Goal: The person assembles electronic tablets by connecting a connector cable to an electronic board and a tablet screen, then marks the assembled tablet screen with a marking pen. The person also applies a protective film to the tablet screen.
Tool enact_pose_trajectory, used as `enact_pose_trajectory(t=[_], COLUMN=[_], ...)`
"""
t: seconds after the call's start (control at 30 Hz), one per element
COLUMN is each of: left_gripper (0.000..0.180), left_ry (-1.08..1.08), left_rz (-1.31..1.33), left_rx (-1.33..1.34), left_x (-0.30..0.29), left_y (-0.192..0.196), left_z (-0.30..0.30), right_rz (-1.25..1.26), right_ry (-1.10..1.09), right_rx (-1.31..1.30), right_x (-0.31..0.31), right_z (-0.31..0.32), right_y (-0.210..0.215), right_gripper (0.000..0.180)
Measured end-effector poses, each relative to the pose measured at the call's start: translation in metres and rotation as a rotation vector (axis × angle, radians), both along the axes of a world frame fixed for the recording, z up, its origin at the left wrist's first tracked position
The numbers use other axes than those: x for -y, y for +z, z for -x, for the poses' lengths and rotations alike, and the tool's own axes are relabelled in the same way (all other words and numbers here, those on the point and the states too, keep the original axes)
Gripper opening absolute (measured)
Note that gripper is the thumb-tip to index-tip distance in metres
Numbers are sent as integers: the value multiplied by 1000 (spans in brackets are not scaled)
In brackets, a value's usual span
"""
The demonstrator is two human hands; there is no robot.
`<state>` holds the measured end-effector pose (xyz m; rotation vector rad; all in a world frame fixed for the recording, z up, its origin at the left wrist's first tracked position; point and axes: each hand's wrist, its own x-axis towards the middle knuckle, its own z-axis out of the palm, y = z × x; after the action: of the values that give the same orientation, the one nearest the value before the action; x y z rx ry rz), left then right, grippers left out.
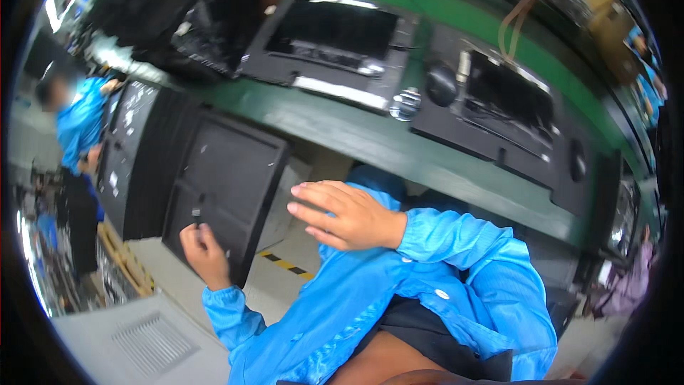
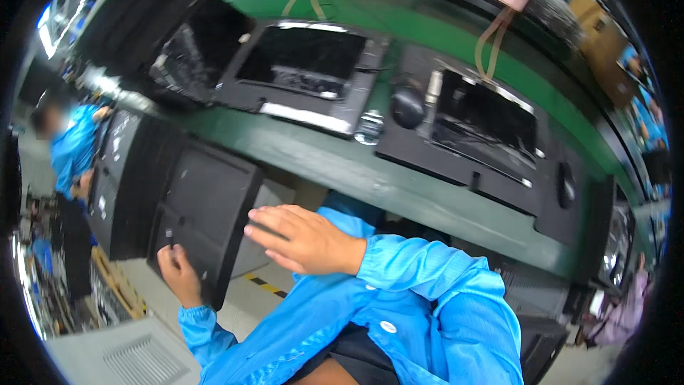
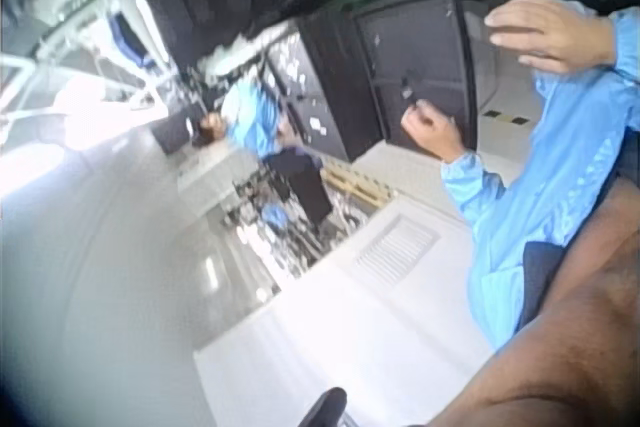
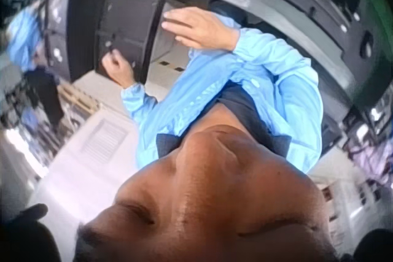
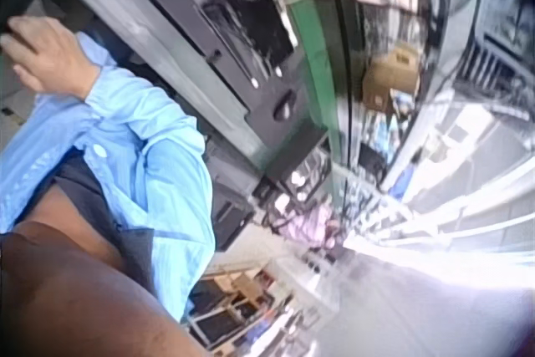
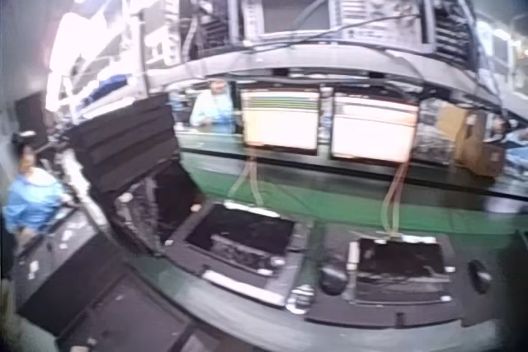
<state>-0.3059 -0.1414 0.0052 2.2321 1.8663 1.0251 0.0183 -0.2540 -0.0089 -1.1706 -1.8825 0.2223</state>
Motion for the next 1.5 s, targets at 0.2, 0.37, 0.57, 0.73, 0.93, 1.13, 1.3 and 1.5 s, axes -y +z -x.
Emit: enact_pose_trajectory(t=[0.2, 0.37, 0.57, 0.73, 0.93, 1.13, 1.3, 1.5], left_gripper=[20, 45, 78, 103, 83, 71, 71, 65], left_ry=[-1158, -1376, -1095, -1032, -1049, -1117, -1182, -1154], left_rz=[-122, -138, -184, -6, -184, -401, -380, -432], left_rx=[18, 24, -150, -337, -214, -161, -84, -61], left_x=[26, 40, -83, -137, -152, -165, -160, -184], left_y=[9, 20, 19, 16, 17, 10, 15, 9], left_z=[-248, -327, -353, -351, -355, -354, -360, -357], right_rz=[-94, 31, 144, -94, 217, 504, 386, 181], right_ry=[-516, -742, -841, -643, -747, -642, -598, -545], right_rx=[467, 546, 462, 400, 544, 597, 506, 441], right_x=[76, 130, 126, 28, -105, -111, -99, -106], right_z=[-84, -139, -147, -177, -243, -250, -266, -261], right_y=[30, 14, 29, 80, 53, 73, 62, 102], right_gripper=[44, 27, 28, 23, 28, 44, 25, 28])
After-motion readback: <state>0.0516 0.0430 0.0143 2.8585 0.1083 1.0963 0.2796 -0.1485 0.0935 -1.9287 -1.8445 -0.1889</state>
